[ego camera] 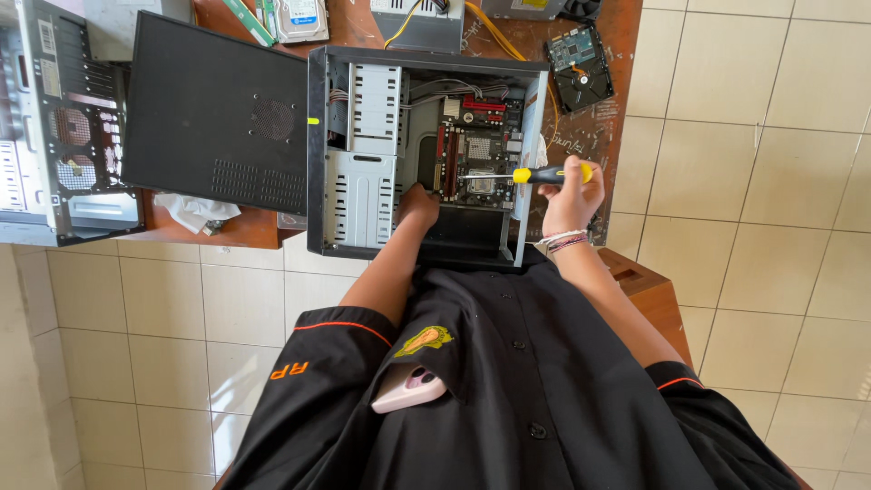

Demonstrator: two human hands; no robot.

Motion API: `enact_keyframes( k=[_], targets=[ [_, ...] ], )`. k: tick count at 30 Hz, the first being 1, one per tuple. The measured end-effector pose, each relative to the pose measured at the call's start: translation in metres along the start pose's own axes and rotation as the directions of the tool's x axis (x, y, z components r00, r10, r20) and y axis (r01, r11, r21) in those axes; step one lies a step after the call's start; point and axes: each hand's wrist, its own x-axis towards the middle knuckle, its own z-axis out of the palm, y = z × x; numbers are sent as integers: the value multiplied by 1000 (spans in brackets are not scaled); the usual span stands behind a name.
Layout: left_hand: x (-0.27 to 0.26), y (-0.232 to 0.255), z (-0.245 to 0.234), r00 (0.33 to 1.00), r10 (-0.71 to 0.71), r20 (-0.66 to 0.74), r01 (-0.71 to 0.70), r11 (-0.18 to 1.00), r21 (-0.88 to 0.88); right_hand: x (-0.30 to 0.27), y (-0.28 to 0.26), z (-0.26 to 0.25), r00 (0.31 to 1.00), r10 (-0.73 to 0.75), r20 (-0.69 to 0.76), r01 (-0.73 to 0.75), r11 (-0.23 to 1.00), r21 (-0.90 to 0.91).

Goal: The person uses a screwdriver to loosen and remove screws from the motherboard inside a desktop computer case. They then disconnect cables and lift the motherboard out of the case.

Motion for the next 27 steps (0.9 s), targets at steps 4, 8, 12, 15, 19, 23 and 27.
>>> enact_keyframes(
  k=[4, 8, 12, 15, 19, 23, 27],
  targets=[
    [-12, 2, -7, 997, 70, -17, -72, 957, -281, 14, -12, -5, 985, 165, -40, -154, 968, 198],
    [-12, 9, -1, 962, 252, -106, -270, 814, -515, 24, -41, -9, 943, 329, 49, -315, 838, 445],
    [-51, 57, -25, 947, 303, -110, -313, 786, -533, 34, -76, -23, 928, 346, 138, -373, 847, 379],
    [-64, 88, -20, 773, 593, -227, -562, 472, -679, 22, -96, -23, 944, 167, 285, -163, 986, -39],
    [-91, 119, -20, 663, 730, -164, -562, 342, -753, 4, -86, -25, 806, -125, 579, 396, 840, -370],
    [-110, 133, -23, 656, 742, -136, -575, 375, -727, -10, -83, -18, 649, -266, 713, 619, 729, -292],
    [-117, 131, -28, 680, 728, -91, -579, 457, -675, -5, -66, -28, 627, -309, 715, 643, 723, -252]
  ],
)
